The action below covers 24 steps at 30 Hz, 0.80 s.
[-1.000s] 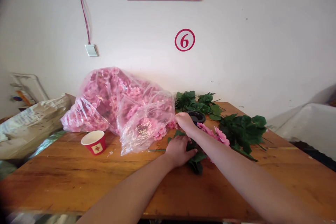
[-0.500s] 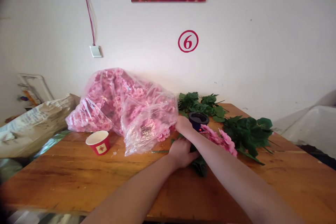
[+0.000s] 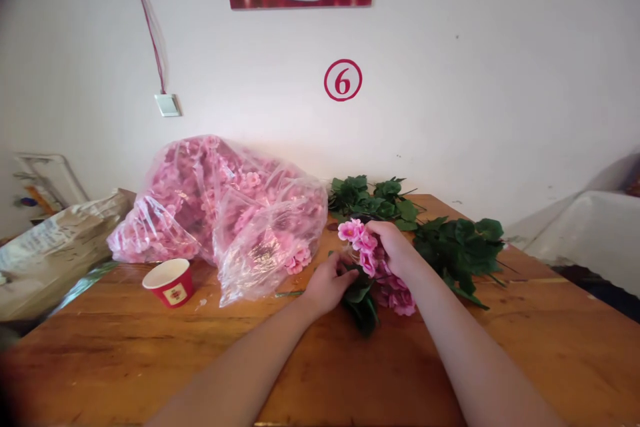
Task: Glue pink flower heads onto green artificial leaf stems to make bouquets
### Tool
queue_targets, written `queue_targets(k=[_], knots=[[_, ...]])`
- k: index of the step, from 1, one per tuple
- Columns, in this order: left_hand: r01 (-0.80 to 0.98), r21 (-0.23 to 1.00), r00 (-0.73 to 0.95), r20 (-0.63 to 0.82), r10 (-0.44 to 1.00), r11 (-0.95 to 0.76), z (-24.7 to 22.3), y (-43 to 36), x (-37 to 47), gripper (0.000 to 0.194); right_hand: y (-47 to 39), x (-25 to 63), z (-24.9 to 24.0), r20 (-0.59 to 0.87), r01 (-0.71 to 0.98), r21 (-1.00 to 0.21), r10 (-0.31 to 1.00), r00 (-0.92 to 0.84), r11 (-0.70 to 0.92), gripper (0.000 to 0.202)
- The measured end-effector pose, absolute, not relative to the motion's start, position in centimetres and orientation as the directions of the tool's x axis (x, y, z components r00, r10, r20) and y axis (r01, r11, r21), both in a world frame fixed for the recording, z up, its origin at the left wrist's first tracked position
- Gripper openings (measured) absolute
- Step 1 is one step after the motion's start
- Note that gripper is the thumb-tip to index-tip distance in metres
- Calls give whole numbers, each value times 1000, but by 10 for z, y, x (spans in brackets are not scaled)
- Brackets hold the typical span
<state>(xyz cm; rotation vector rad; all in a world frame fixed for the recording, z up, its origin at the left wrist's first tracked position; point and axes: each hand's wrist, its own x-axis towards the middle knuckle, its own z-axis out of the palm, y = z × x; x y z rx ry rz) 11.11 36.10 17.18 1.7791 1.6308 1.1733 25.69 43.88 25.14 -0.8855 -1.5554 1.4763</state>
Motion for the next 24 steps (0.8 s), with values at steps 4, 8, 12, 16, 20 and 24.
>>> queue_targets(k=[4, 8, 12, 16, 20, 24], knots=[[579, 778, -49, 332, 942, -244, 173, 363, 112, 21, 435, 258, 245, 109, 143, -972, 896, -431, 187, 26], [539, 769, 31, 389, 921, -343, 174, 365, 112, 16, 423, 249, 249, 91, 351, -903, 910, -404, 246, 28], [411, 845, -14, 381, 924, -342, 176, 365, 113, 19, 422, 244, 254, 156, 181, -951, 892, -424, 252, 30], [263, 923, -103, 316, 943, -281, 186, 365, 115, 22, 427, 243, 250, 62, 122, -985, 901, -429, 125, 24], [256, 932, -133, 298, 945, -258, 195, 365, 116, 23, 423, 241, 242, 18, 144, -974, 695, -719, 174, 25], [381, 844, -53, 427, 903, -377, 195, 367, 112, 20, 419, 238, 236, 162, 34, -949, 578, -799, 314, 30]])
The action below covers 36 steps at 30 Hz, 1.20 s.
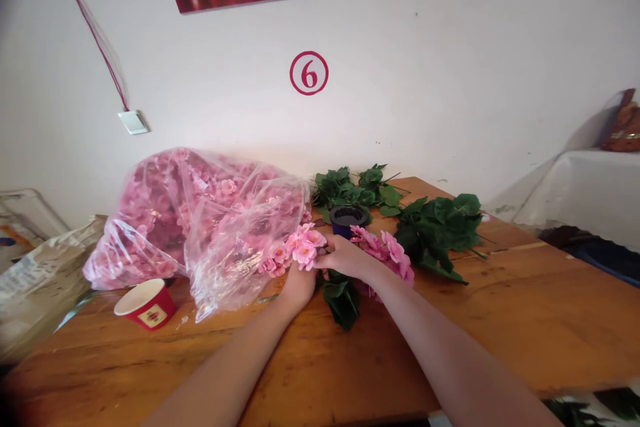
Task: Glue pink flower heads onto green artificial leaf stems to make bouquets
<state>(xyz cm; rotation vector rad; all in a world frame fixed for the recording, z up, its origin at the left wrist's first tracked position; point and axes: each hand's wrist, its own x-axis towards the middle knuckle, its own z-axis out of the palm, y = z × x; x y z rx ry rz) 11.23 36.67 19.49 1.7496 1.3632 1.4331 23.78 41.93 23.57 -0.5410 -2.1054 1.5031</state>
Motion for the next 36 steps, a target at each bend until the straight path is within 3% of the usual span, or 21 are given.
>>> queue_targets(k=[4, 9, 13, 17, 24, 26, 31, 36], knots=[[566, 709, 43, 484, 874, -420, 189, 369, 107, 14, 419, 238, 236, 297, 16, -877, 567, -768, 480, 30], [627, 689, 71, 415, 907, -364, 180, 373, 103, 18, 413, 240, 238, 420, -1, -815, 589, -690, 580, 32], [534, 775, 13, 393, 920, -338, 175, 373, 103, 17, 408, 239, 235, 488, -24, -800, 626, -608, 600, 44], [369, 873, -25, 351, 936, -318, 172, 371, 107, 15, 404, 241, 239, 583, 32, -705, 604, -544, 709, 55], [322, 913, -13, 270, 963, -251, 178, 367, 107, 17, 408, 246, 243, 617, 80, -542, 460, -639, 837, 9], [291, 907, 12, 314, 949, -304, 185, 363, 107, 12, 410, 244, 240, 600, 94, -525, 446, -664, 846, 8], [251, 848, 105, 455, 884, -466, 198, 355, 106, 31, 405, 236, 236, 507, 126, -496, 404, -761, 859, 10], [258, 804, 115, 525, 843, -536, 192, 362, 102, 27, 401, 233, 231, 482, 245, -363, 407, -776, 899, 8]])
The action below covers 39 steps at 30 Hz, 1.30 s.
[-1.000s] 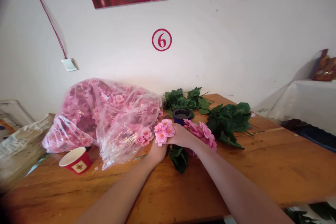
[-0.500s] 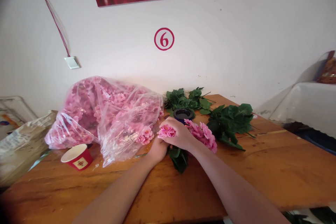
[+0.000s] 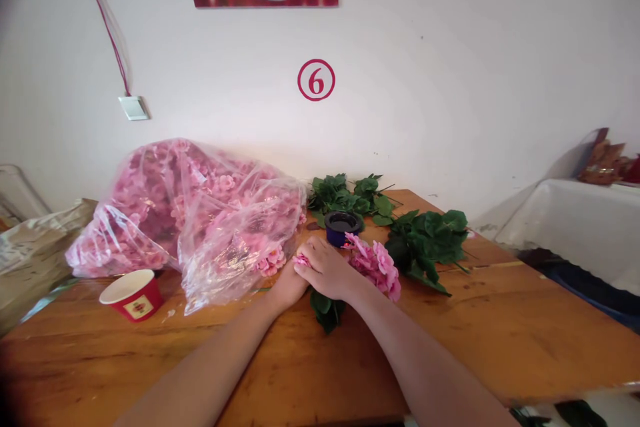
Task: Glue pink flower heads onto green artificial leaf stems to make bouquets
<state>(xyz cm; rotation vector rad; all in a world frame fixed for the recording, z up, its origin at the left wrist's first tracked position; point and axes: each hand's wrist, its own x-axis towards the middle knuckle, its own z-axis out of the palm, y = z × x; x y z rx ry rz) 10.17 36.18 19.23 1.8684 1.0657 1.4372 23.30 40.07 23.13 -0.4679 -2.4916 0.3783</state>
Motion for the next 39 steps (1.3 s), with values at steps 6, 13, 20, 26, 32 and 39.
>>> queue_targets(k=[6, 13, 20, 26, 32, 39], knots=[[173, 852, 54, 493, 869, -494, 184, 369, 99, 20, 399, 237, 234, 481, 269, -345, 416, -772, 899, 15], [130, 923, 50, 359, 932, -363, 184, 371, 100, 11, 406, 240, 246, 480, 225, -526, 505, -718, 820, 11], [130, 945, 39, 297, 954, -300, 172, 378, 99, 9, 417, 234, 233, 481, 261, -582, 585, -653, 770, 8], [250, 940, 47, 228, 973, -232, 173, 375, 99, 22, 416, 248, 251, 588, 234, -578, 598, -544, 782, 14], [410, 895, 13, 187, 982, -176, 169, 374, 99, 32, 470, 275, 293, 671, 427, -505, 652, -353, 751, 20], [491, 844, 59, 212, 975, -213, 171, 373, 97, 31, 530, 251, 299, 466, 605, -407, 725, -507, 685, 17]])
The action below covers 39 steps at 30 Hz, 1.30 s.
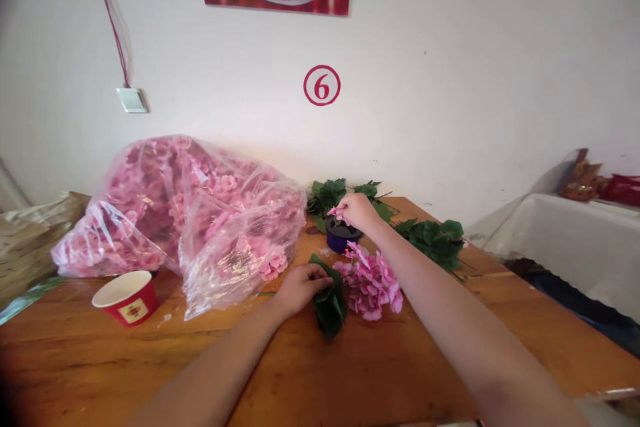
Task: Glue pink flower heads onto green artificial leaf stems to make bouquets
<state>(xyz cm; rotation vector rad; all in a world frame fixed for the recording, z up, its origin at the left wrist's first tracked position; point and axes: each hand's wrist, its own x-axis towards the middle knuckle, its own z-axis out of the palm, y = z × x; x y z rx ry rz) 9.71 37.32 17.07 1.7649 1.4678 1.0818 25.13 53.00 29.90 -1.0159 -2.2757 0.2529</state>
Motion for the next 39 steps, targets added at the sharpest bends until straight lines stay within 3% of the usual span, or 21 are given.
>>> queue_targets(k=[6, 13, 19, 29, 33, 39], knots=[[517, 831, 54, 210, 976, -208, 169, 373, 98, 31, 532, 234, 286, 387, 608, -397, 726, -568, 687, 24], [509, 841, 56, 183, 982, -186, 174, 371, 98, 29, 540, 246, 298, 455, 626, -379, 726, -516, 682, 18], [446, 883, 94, 114, 989, -145, 175, 373, 97, 17, 531, 260, 290, 427, 640, -384, 742, -516, 666, 17], [409, 900, 80, 128, 989, -149, 172, 376, 96, 15, 518, 279, 290, 469, 635, -393, 739, -483, 665, 15], [322, 939, 84, 101, 991, -123, 172, 377, 96, 16, 500, 289, 285, 490, 584, -514, 774, -402, 629, 16], [222, 972, 45, 71, 996, -79, 175, 380, 95, 14, 464, 300, 258, 392, 386, -761, 844, -367, 521, 29]])
